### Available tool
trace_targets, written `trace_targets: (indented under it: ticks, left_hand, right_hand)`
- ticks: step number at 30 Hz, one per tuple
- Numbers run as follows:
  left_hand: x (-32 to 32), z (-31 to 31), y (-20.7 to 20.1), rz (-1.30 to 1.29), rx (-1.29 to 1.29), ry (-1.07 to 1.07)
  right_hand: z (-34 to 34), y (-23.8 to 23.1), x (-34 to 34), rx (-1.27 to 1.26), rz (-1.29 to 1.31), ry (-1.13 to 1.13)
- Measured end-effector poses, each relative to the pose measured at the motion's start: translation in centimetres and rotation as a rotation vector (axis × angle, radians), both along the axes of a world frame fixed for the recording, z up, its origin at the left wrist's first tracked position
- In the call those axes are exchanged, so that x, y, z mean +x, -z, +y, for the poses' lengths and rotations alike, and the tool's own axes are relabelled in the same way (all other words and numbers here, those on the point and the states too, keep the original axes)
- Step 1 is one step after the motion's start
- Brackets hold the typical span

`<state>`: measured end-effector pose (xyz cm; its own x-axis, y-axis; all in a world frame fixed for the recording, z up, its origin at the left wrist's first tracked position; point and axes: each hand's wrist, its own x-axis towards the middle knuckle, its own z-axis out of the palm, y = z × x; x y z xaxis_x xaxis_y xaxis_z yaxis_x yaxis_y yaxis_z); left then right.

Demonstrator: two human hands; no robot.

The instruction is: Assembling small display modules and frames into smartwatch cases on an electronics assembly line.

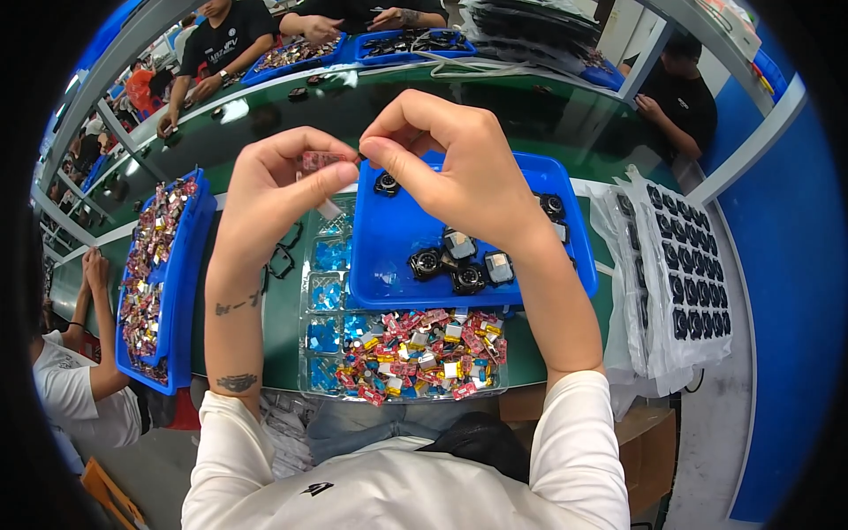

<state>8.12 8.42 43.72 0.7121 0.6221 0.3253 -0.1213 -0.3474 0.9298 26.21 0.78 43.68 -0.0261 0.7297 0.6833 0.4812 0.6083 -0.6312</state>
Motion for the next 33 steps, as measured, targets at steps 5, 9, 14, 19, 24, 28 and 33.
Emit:
trace_targets:
  ticks: [5,9,14,19,24,28,33]
  left_hand:
    - [0.5,-0.1,0.4,-0.021,0.244,-0.175]
    - [0.6,0.2,0.6,-0.161,0.399,-0.209]
    - [0.4,0.5,0.7,-0.175,0.468,-0.263]
    - [0.4,0.1,0.4,-0.156,0.505,-0.298]
    - [0.6,0.1,0.1,-0.151,0.79,-0.371]
    - [0.7,0.0,0.0,-0.181,0.949,-0.371]
    - [0.7,0.0,0.2,-0.154,0.949,-0.333]
  right_hand:
    - [0.0,0.1,-0.2,0.024,-0.008,0.057]
    - [0.1,0.0,0.0,0.127,-0.018,-0.011]
    - [-0.1,-0.3,-0.3,0.12,0.026,0.032]
    - [1.3,0.3,3.8,-0.227,-0.479,0.265]
    - [3.5,5.1,6.2,-0.591,-0.845,0.491]
    - [4.9,7.0,6.2,-0.732,-0.932,0.478]
    - [5.3,6.5,5.5,-0.762,-0.778,0.274]
